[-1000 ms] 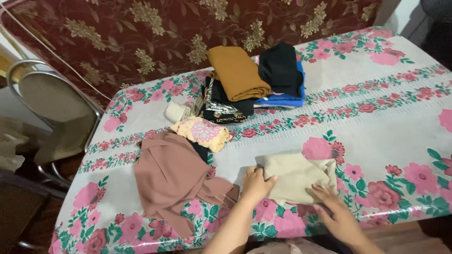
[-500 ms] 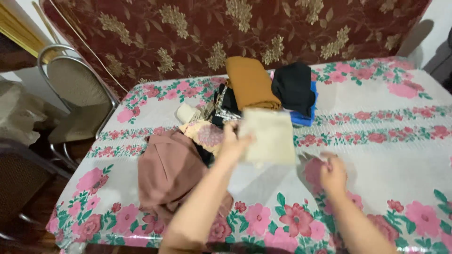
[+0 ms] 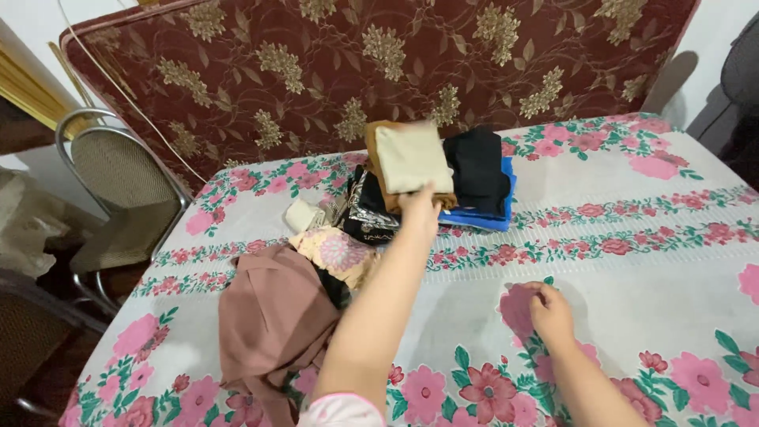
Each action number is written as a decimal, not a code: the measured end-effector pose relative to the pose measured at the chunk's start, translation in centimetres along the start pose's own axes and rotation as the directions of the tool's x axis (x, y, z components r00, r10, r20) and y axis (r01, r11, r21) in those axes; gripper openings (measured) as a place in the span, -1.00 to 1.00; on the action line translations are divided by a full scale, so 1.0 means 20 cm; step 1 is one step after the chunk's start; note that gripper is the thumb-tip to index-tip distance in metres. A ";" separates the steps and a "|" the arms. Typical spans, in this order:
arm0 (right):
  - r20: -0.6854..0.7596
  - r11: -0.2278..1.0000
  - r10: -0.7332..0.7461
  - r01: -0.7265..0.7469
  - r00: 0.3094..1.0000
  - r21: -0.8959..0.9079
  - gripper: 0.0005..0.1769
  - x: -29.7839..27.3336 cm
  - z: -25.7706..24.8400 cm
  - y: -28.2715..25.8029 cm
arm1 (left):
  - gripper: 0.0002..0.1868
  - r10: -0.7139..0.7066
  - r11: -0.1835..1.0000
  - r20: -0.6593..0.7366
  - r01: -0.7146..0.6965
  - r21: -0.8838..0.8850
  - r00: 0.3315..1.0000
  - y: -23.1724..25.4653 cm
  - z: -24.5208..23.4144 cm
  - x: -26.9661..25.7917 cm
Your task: Folding various pieces of laundry on a table.
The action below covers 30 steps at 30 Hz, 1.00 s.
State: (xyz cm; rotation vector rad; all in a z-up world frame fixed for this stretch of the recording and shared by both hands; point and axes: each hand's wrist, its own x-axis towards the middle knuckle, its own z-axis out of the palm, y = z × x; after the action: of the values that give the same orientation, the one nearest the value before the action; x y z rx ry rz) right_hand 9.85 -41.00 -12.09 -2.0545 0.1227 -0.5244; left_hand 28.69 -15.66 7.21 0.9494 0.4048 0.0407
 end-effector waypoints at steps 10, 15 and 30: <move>0.129 0.992 0.117 -0.121 0.985 0.022 -0.66 0.00 0.02 0.02 | -0.48 0.462 0.694 0.146 -0.459 0.555 0.875 0.15 -1.04 -0.04; 0.067 0.999 -0.024 0.026 0.997 -0.023 -0.72 -0.02 0.01 -0.01 | -0.25 0.653 -0.299 0.160 0.058 0.952 0.740 0.29 -1.51 -0.39; 0.068 0.963 -0.140 0.152 0.988 -0.222 -0.75 -0.04 0.01 -0.06 | -0.84 0.876 0.370 -0.174 -0.396 0.840 0.449 0.30 -2.05 -0.16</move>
State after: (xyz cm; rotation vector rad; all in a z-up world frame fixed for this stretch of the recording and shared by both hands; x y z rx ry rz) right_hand 9.06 -40.06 -11.35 -2.3108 -0.0013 -0.5690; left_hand 12.02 19.33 -8.05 1.8718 0.6100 1.1246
